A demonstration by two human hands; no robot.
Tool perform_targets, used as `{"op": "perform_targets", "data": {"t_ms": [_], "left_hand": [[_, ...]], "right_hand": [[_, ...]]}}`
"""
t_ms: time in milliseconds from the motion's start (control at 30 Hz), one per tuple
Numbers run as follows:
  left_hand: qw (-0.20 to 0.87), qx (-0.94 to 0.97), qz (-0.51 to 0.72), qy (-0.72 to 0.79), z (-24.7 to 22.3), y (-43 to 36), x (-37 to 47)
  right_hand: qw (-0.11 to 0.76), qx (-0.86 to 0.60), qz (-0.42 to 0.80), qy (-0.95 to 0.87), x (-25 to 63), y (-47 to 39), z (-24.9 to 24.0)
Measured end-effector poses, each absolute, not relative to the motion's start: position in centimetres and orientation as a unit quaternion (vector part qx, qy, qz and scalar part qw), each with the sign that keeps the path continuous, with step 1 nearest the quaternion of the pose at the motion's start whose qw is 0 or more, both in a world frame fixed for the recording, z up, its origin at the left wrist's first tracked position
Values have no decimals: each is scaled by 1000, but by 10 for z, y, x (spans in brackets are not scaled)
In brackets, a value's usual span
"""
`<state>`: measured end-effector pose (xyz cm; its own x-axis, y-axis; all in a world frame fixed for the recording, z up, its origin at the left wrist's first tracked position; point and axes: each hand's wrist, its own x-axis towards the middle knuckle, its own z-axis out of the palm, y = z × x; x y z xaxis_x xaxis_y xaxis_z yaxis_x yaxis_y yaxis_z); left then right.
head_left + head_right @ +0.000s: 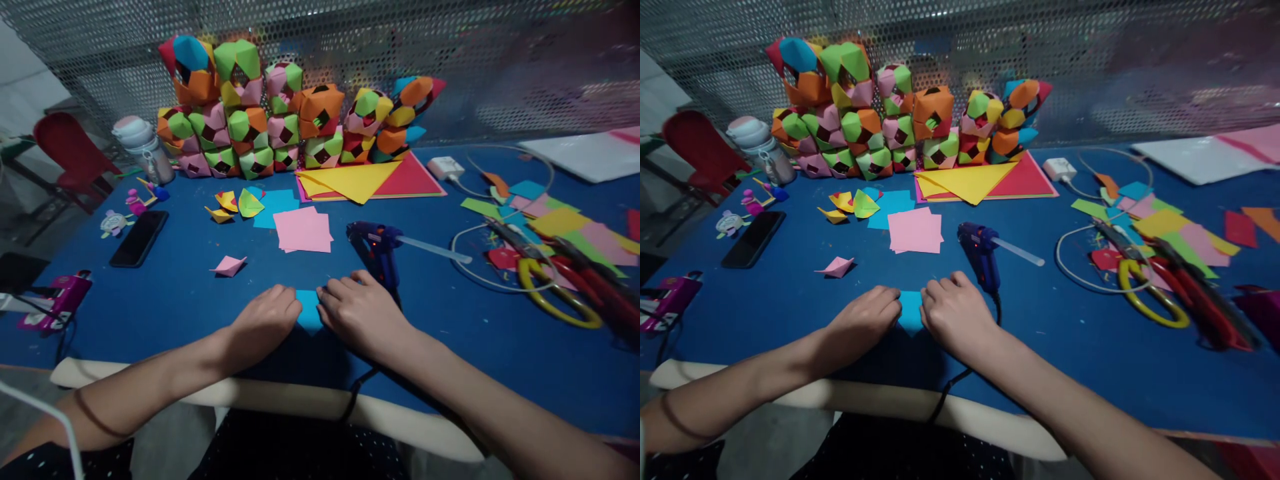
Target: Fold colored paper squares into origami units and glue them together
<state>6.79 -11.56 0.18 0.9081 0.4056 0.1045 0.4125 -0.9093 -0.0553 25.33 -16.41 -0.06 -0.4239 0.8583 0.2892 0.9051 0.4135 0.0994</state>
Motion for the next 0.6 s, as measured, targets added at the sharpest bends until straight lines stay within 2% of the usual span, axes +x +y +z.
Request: {"op": "perform_targets", "data": {"t_ms": [267, 600], "left_hand": [[113, -970, -43, -211, 2, -106, 60], [165, -958, -59, -228, 14, -105, 56]], "right_hand": [[-2, -553, -168, -816, 272, -182, 2], [-53, -581, -136, -800, 269, -188, 2]]}}
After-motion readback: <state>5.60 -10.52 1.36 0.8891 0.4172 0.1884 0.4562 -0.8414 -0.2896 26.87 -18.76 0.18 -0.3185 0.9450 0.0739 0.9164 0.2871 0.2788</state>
